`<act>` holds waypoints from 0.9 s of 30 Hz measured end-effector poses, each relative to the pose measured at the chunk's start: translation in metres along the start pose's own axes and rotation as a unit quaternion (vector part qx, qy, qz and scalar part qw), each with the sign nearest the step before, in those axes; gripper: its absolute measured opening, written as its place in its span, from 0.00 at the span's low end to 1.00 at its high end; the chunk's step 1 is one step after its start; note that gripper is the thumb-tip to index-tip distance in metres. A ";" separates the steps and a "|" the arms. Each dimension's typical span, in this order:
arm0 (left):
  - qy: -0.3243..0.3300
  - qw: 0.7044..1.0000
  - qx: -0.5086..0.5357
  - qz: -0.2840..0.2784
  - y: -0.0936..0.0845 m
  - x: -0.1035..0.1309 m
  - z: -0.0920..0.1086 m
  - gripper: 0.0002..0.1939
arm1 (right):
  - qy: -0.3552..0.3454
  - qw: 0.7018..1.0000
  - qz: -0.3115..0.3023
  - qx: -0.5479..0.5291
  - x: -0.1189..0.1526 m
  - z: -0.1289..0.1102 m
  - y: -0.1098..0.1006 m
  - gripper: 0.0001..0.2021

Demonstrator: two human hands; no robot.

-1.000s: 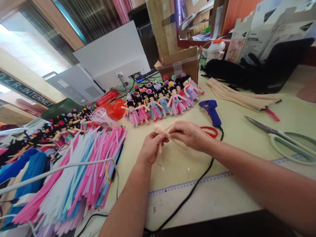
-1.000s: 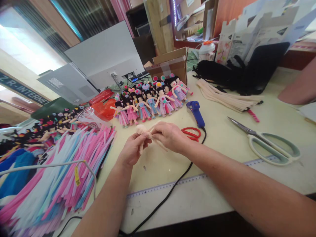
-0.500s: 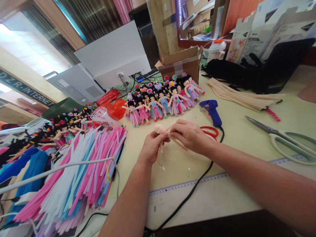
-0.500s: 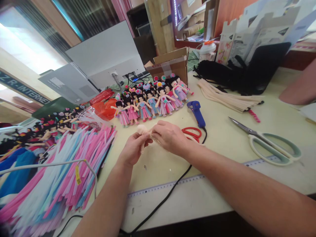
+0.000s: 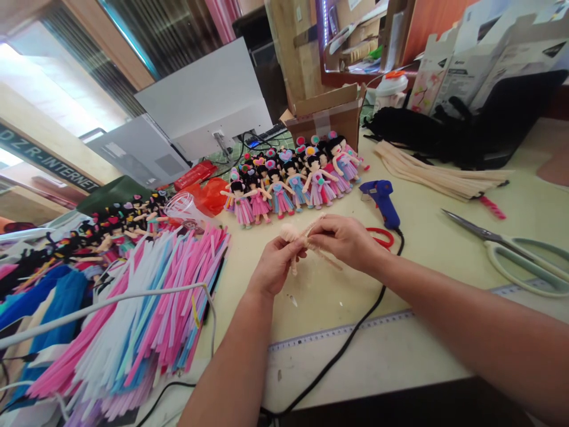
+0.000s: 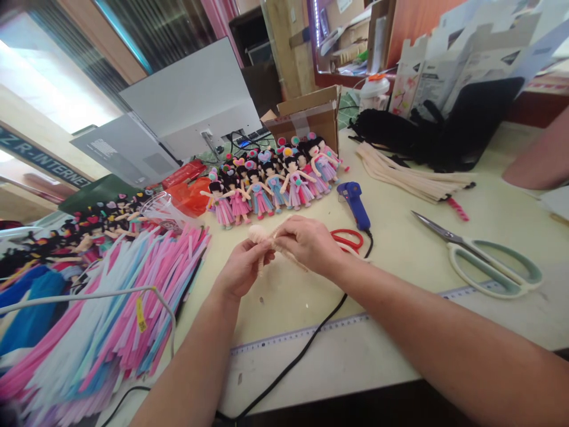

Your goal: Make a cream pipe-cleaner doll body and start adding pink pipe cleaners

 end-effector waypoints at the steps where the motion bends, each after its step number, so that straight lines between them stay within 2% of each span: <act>1: 0.003 1.000 0.004 -0.006 0.000 0.000 0.001 0.17 | 0.026 0.999 0.000 -0.030 -0.001 0.002 0.001 0.07; 4: 0.010 0.999 0.016 -0.029 0.000 0.001 0.003 0.17 | 0.137 0.984 -0.009 -0.110 -0.001 0.010 0.003 0.09; 6: 0.009 0.999 0.013 -0.044 -0.001 0.002 0.004 0.18 | 0.203 0.964 -0.040 -0.169 0.000 0.013 0.004 0.11; 9: 0.003 0.998 -0.002 -0.065 -0.003 0.003 0.004 0.18 | 0.238 0.931 -0.101 -0.256 -0.001 0.009 0.005 0.12; 12: -0.003 0.996 -0.013 -0.083 -0.006 0.003 0.002 0.19 | 0.227 0.924 -0.125 -0.280 -0.002 0.001 0.004 0.12; 15: 0.005 0.997 -0.020 -0.077 -0.008 0.000 0.001 0.20 | 0.220 0.932 -0.115 -0.264 -0.002 -0.003 0.003 0.12; 17: 0.040 0.998 -0.034 -0.030 -0.009 -0.001 0.003 0.20 | 0.225 0.941 -0.086 -0.236 -0.002 -0.002 0.002 0.14; 19: 0.092 0.992 -0.068 0.044 -0.009 0.000 0.007 0.20 | 0.217 0.957 -0.052 -0.186 -0.002 0.001 0.002 0.16; 21: 0.127 0.983 -0.101 0.090 -0.007 0.003 0.011 0.18 | 0.180 0.977 -0.019 -0.115 -0.001 0.003 0.001 0.15; 24: 0.123 0.984 -0.105 0.079 0.000 0.007 0.011 0.16 | 0.088 0.996 -0.004 0.011 0.001 0.002 0.003 0.10; 27: 0.100 0.988 -0.090 0.080 0.003 0.008 0.010 0.15 | 0.017 0.995 -0.029 0.090 0.003 -0.002 0.007 0.09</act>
Point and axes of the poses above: each hand's wrist, its own x-axis away from the middle knuckle, its own y-axis out of the palm, z = x × y, the point moved 3 cm from there along -x, towards the middle knuckle, and after that the axes turned 12 degrees about -y, right-handed, at the moved point
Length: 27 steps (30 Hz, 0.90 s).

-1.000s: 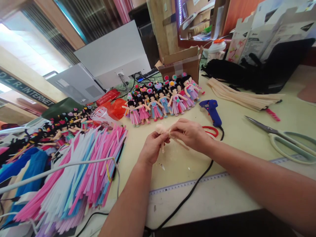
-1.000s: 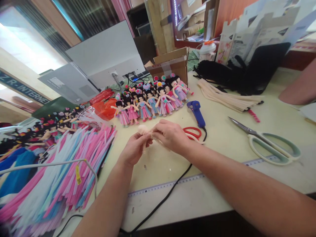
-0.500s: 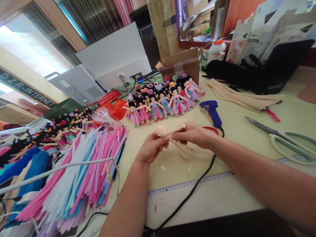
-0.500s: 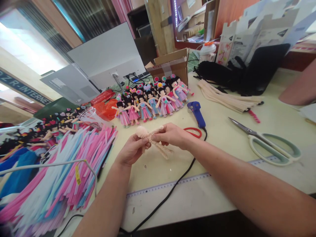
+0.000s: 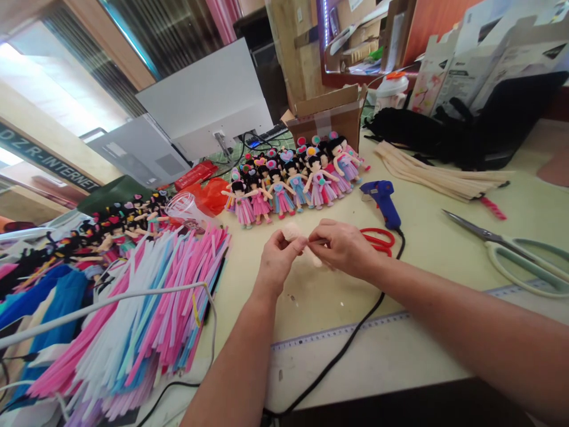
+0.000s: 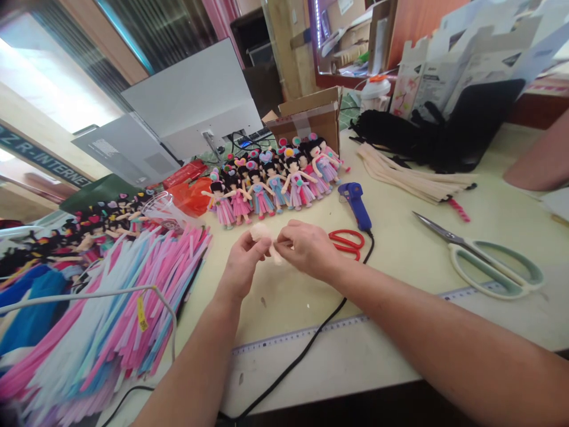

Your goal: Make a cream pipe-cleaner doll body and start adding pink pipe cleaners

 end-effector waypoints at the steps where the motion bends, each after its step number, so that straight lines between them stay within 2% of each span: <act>1: -0.007 1.000 0.001 0.004 0.000 0.000 -0.001 0.15 | -0.012 1.000 -0.006 0.011 0.001 -0.001 0.001 0.09; 8: -0.053 0.999 0.010 -0.005 -0.006 -0.005 -0.005 0.12 | -0.079 0.996 -0.030 0.018 0.001 -0.001 -0.001 0.06; 12: -0.055 0.998 0.022 -0.029 -0.007 -0.005 -0.003 0.12 | -0.073 0.997 -0.037 -0.009 -0.001 -0.003 -0.004 0.07; 18: -0.040 0.995 0.050 -0.082 -0.008 -0.005 -0.002 0.12 | 0.013 0.992 -0.055 -0.115 -0.005 -0.001 -0.007 0.06; 23: -0.033 0.990 0.055 -0.122 -0.010 -0.003 0.000 0.13 | 0.098 0.964 -0.085 -0.230 -0.005 0.005 -0.004 0.08; 27: -0.035 0.988 0.063 -0.135 -0.011 -0.003 0.001 0.16 | 0.157 0.943 -0.112 -0.271 -0.004 0.005 -0.002 0.11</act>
Point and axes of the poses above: each hand's wrist, its own x-axis away from the middle knuckle, its own y-axis out of the palm, z = x × y, the point moved 3 cm from there along -x, towards the middle knuckle, and after that the axes turned 12 degrees about -y, right-handed, at the moved point
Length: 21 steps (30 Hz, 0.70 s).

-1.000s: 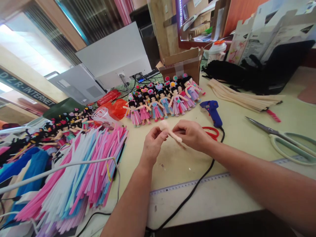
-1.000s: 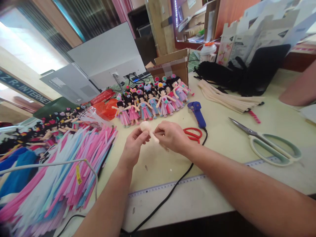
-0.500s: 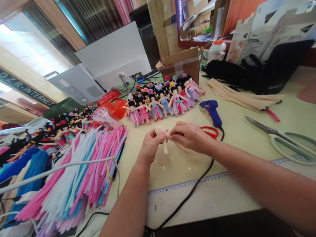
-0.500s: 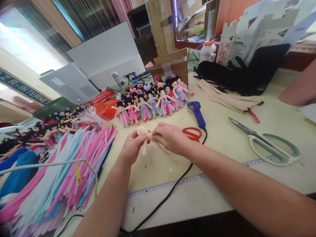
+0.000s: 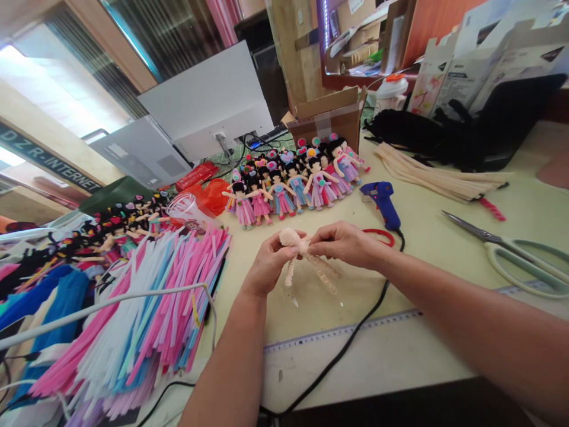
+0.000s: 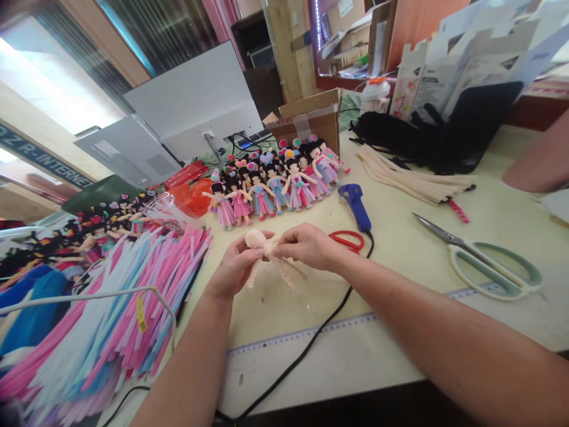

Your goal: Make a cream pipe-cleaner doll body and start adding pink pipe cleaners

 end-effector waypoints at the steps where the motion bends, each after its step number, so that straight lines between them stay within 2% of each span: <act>1: -0.001 1.000 0.002 0.002 0.000 0.000 0.000 0.17 | 0.003 1.000 0.005 -0.001 0.000 0.000 0.000 0.12; 9: -0.015 0.999 0.011 0.040 0.002 -0.002 -0.004 0.22 | -0.038 0.998 0.047 0.002 0.001 -0.001 0.000 0.12; 14: -0.018 0.999 0.033 0.026 0.000 -0.001 -0.003 0.25 | -0.059 0.998 0.032 -0.010 -0.001 -0.002 -0.002 0.11; 17: -0.007 0.999 0.041 0.013 -0.001 -0.001 -0.002 0.26 | -0.065 0.997 0.049 -0.012 -0.001 -0.002 -0.003 0.12; 21: 0.015 0.998 0.057 0.008 -0.002 0.000 -0.001 0.27 | -0.031 0.997 0.070 -0.028 0.000 0.000 -0.001 0.13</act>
Point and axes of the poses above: each hand's wrist, its own x-axis away from the middle knuckle, its own y-axis out of the palm, z = x × y, the point moved 3 cm from there along -x, towards the middle knuckle, and after that the axes turned 12 degrees about -y, right-handed, at the moved point
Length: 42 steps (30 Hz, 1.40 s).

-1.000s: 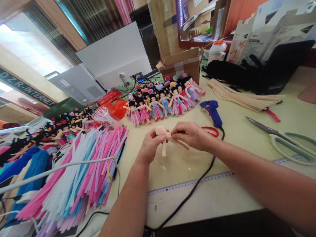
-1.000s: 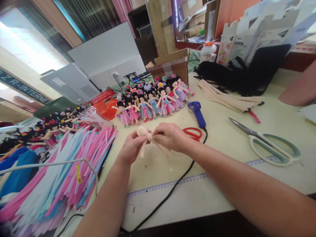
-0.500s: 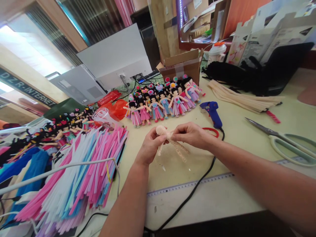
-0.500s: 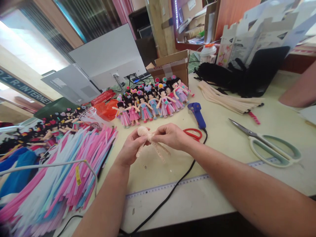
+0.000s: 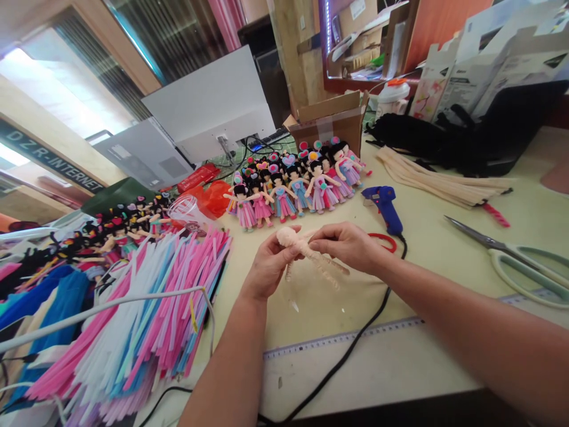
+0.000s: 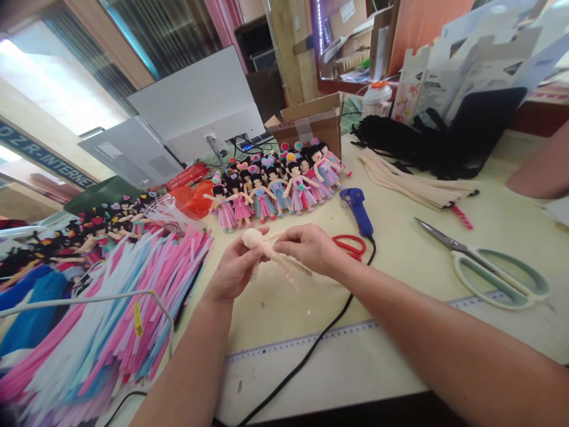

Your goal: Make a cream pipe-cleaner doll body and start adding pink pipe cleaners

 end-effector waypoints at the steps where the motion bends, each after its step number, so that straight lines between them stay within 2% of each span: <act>1: 0.004 1.000 0.002 0.002 0.000 0.000 0.000 0.27 | 0.014 1.000 0.002 -0.012 0.000 0.000 0.001 0.14; 4: 0.013 1.000 0.003 0.008 0.000 -0.001 0.000 0.26 | 0.024 0.998 0.012 -0.058 0.001 -0.002 0.003 0.13; 7: 0.015 1.000 -0.004 0.020 0.000 -0.005 -0.002 0.27 | -0.012 0.997 0.024 -0.073 0.000 -0.004 0.004 0.11; 10: 0.020 0.998 -0.027 0.054 -0.002 -0.007 -0.004 0.23 | -0.050 0.996 0.036 -0.061 -0.001 -0.002 0.004 0.11; 14: 0.055 0.981 -0.116 0.145 -0.004 -0.005 -0.001 0.15 | -0.106 0.992 0.068 0.021 0.000 -0.002 0.002 0.12; 16: 0.060 0.974 -0.140 0.166 -0.001 -0.003 0.000 0.13 | -0.136 0.984 0.079 0.087 0.002 -0.005 0.001 0.10; 21: 0.027 0.988 -0.088 0.123 0.011 0.000 -0.004 0.16 | -0.192 0.958 0.072 0.201 0.008 -0.013 0.002 0.09; 24: -0.001 0.991 -0.045 0.130 0.014 -0.001 -0.010 0.19 | -0.197 0.946 0.044 0.254 0.010 -0.012 0.007 0.08; 29: -0.027 0.992 -0.014 0.125 0.015 -0.001 -0.014 0.17 | -0.192 0.933 0.021 0.304 0.012 -0.008 0.012 0.10; 35: -0.029 0.992 -0.011 0.123 0.010 -0.001 -0.010 0.22 | -0.190 0.946 0.029 0.262 0.009 -0.011 0.006 0.08; 39: -0.002 0.990 -0.015 0.142 0.005 -0.003 -0.008 0.24 | -0.141 0.977 0.036 0.154 0.006 -0.007 0.004 0.06; 42: 0.018 0.988 -0.021 0.149 0.003 -0.004 -0.006 0.25 | -0.094 0.992 0.020 0.086 0.006 -0.004 0.007 0.05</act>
Point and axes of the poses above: each hand's wrist, its own x-axis away from the middle knuckle, its own y-axis out of the palm, z = x × y, the point moved 3 cm from there along -x, towards the middle knuckle, and after that the axes turned 12 degrees about -y, right-handed, at the moved point
